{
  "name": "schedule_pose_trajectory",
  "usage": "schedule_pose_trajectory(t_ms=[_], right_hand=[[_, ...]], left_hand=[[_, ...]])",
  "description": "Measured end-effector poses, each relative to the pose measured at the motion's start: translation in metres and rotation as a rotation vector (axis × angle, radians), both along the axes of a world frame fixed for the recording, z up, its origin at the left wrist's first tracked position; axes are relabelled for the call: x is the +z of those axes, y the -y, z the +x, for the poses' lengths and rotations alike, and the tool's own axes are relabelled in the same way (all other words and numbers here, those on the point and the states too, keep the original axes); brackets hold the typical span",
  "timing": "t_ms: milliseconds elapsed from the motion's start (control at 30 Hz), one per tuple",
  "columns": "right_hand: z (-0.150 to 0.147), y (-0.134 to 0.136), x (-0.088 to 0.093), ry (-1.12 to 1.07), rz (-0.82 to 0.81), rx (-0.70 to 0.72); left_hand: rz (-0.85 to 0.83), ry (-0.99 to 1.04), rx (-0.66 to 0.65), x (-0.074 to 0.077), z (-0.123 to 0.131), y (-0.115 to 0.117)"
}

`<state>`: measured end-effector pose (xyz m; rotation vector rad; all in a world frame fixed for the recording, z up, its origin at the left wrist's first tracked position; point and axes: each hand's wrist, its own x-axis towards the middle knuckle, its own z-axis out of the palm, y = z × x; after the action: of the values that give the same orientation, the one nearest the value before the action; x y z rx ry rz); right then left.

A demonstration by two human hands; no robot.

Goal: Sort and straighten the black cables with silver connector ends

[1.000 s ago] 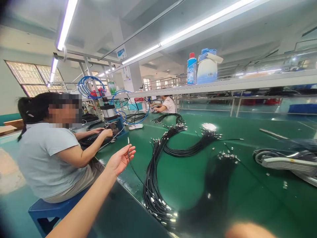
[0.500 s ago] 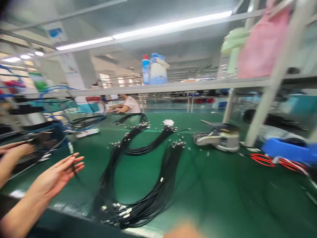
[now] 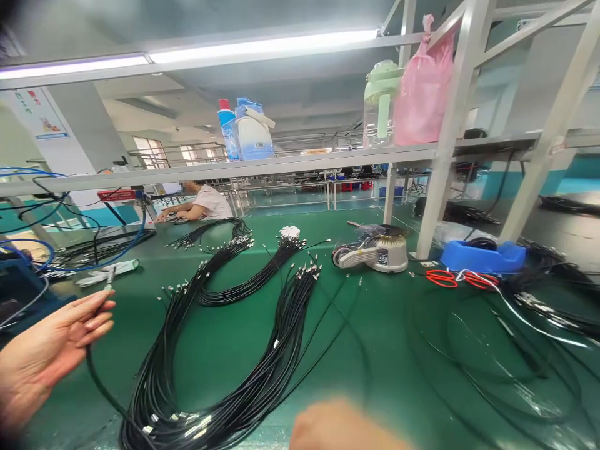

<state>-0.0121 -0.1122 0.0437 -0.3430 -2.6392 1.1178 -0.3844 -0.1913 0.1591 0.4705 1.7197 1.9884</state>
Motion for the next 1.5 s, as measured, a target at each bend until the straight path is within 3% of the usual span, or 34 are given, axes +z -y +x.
schedule_pose_trajectory(t_ms=[67,200,267,367,467,567,733,800,900,1000,1100,1167,1233,1367,1433,1500], right_hand=[[-0.017,-0.01,0.016,-0.08,-0.12,-0.092],[-0.066,-0.019,0.057,-0.438,-0.589,-0.393],[-0.085,-0.018,0.07,-0.573,-0.73,-0.405],[-0.096,-0.013,0.074,-0.649,-0.756,-0.381],[-0.094,-0.01,0.069,-0.654,-0.725,-0.387],[-0.093,-0.01,0.069,-0.563,-0.66,-0.346],[-0.106,-0.008,0.084,-0.442,-0.478,-0.188],[-0.108,-0.004,0.089,-0.34,-0.514,-0.147],[-0.093,0.002,0.087,-0.142,-0.593,-0.063],[-0.066,-0.001,0.075,0.016,-0.596,-0.057],[-0.057,-0.009,0.068,0.006,-0.511,-0.128],[-0.07,-0.011,0.072,-0.132,-0.514,-0.21],[-0.096,-0.01,0.082,-0.299,-0.598,-0.277],[-0.147,-0.007,0.108,-0.471,-0.752,-0.25],[-0.158,-0.004,0.113,-0.42,-0.784,-0.221],[-0.156,0.0,0.11,-0.303,-0.776,-0.16]], left_hand=[[0.062,-0.067,-0.142,0.003,0.038,-0.007],[0.014,-0.268,-0.397,-0.012,0.127,-0.019],[-0.04,-0.269,-0.465,-0.021,0.159,-0.022],[-0.07,-0.252,-0.516,-0.029,0.178,-0.021],[-0.077,-0.277,-0.506,-0.028,0.173,-0.019],[-0.079,-0.382,-0.436,-0.017,0.163,-0.019],[-0.097,-0.375,-0.732,0.007,0.152,-0.026],[-0.001,-0.275,-0.737,0.018,0.143,-0.028],[0.158,-0.124,-0.64,0.038,0.111,-0.031],[0.328,-0.017,-0.407,0.055,0.067,-0.036],[0.451,0.061,-0.228,0.059,0.043,-0.046],[0.477,0.079,-0.231,0.054,0.049,-0.054],[0.457,0.064,-0.344,0.046,0.068,-0.063],[0.42,-0.02,-0.542,0.041,0.098,-0.072],[0.416,-0.054,-0.497,0.048,0.09,-0.072],[0.423,-0.067,-0.372,0.06,0.068,-0.07]])
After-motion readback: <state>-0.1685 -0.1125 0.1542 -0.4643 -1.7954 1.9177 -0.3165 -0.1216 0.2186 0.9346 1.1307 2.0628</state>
